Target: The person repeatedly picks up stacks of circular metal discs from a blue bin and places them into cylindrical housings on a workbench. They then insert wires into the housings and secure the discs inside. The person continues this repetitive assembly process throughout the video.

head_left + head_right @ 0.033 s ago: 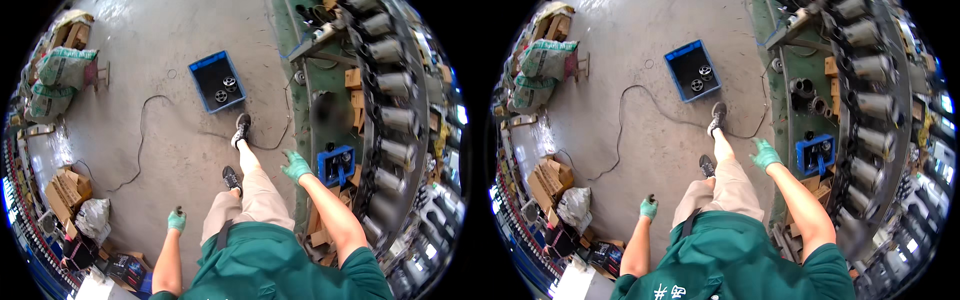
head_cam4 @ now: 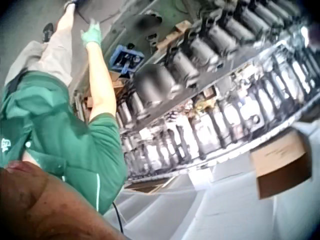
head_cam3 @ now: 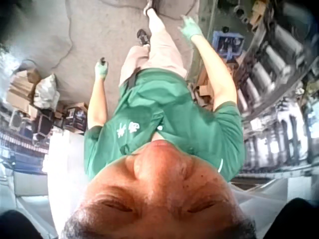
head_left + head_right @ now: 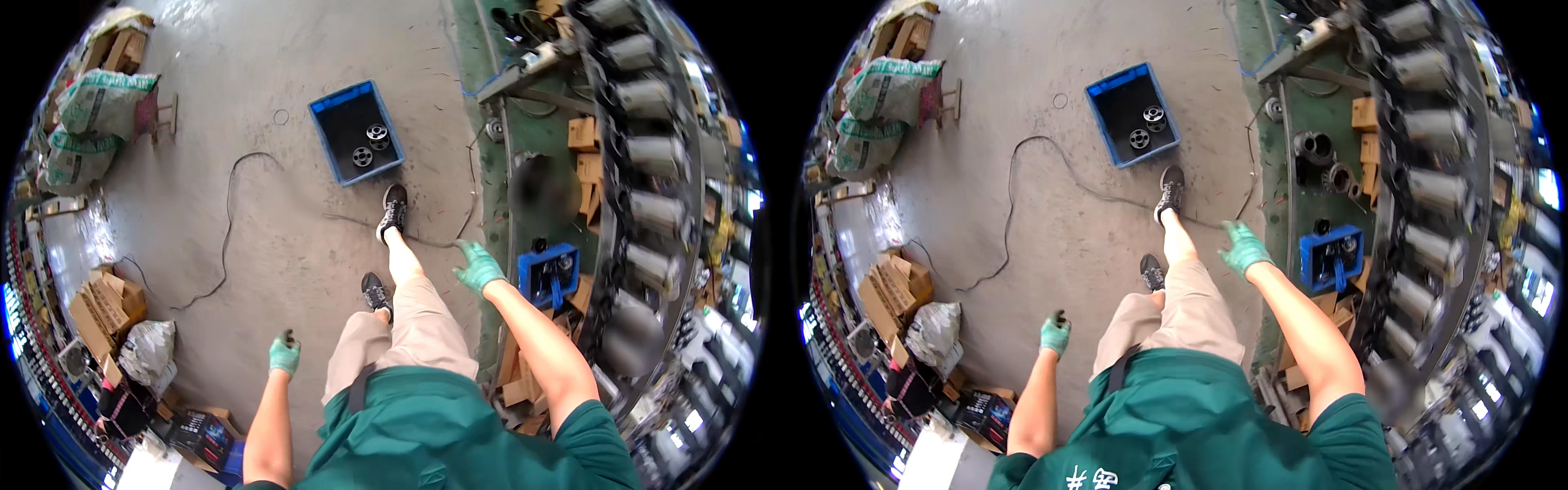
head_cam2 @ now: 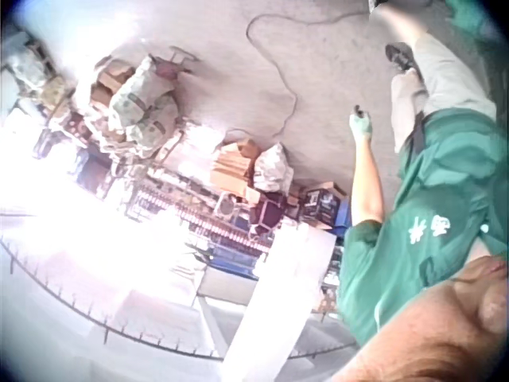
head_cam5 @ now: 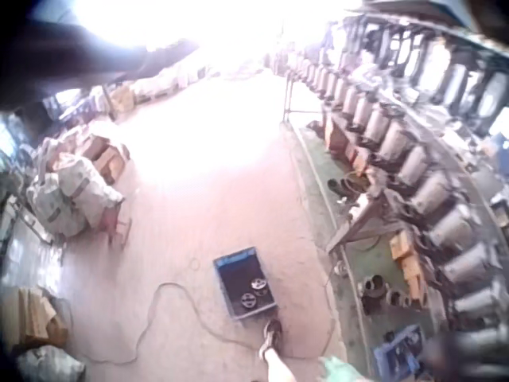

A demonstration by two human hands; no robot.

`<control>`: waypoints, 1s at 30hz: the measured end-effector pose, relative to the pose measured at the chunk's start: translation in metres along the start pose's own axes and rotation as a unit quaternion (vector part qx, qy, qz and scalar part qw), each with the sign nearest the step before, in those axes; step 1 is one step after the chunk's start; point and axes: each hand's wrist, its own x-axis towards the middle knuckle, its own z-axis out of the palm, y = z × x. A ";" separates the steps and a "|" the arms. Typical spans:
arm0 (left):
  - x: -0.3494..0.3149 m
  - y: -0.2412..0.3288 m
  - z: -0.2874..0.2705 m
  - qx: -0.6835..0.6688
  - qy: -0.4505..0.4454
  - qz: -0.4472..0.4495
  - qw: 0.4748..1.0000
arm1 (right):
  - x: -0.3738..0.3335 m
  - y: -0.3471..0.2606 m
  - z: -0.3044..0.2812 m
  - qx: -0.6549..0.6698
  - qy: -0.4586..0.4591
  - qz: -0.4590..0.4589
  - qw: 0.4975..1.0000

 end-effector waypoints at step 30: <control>0.672 0.292 0.297 0.258 0.052 0.353 0.898 | 0.690 -0.075 0.158 -0.478 0.022 -0.246 0.843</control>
